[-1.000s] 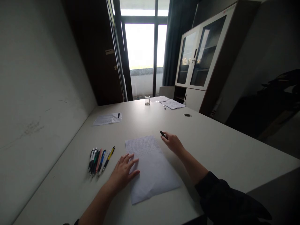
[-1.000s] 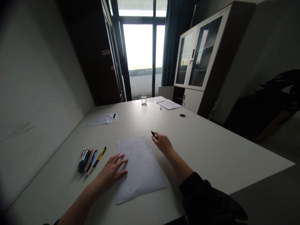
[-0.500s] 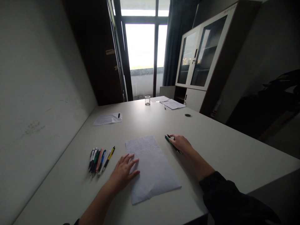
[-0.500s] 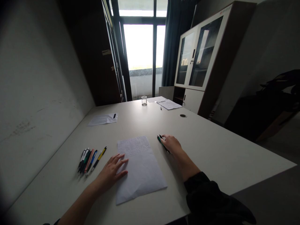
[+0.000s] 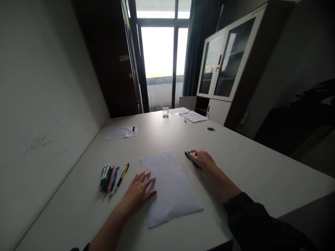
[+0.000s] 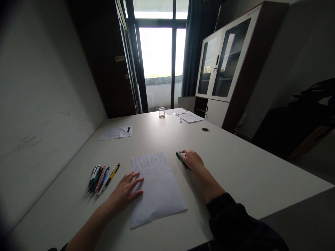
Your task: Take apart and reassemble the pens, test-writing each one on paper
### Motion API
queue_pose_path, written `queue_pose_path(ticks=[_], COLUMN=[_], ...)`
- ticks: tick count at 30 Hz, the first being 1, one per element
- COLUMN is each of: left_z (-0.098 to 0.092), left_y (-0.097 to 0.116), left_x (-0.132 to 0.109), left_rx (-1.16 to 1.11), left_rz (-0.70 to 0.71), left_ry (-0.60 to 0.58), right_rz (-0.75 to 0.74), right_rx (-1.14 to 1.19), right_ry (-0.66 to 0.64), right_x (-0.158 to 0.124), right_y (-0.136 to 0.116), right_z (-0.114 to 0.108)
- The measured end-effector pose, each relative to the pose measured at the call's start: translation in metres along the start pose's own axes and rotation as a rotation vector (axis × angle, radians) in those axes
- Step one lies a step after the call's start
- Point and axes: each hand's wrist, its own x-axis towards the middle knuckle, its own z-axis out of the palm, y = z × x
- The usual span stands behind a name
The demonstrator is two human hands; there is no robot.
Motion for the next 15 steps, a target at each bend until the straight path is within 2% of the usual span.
queue_pose_path(ticks=[5,10,15], left_z=[-0.001,-0.01,-0.024], left_y=[0.0,-0.001,-0.017], left_x=[0.0,0.003,0.004], left_rx=[-0.004,-0.039,-0.021], left_rz=[0.016,0.038,-0.012], left_ry=[0.023,0.104,0.219], right_rz=[0.007,0.01,0.011], right_rx=[0.01,0.022,0.039], right_ry=[0.017,0.058,0.091], right_x=[0.0,-0.001,-0.003], right_y=[-0.001,-0.005,-0.01], right_z=[-0.001,-0.005,-0.01])
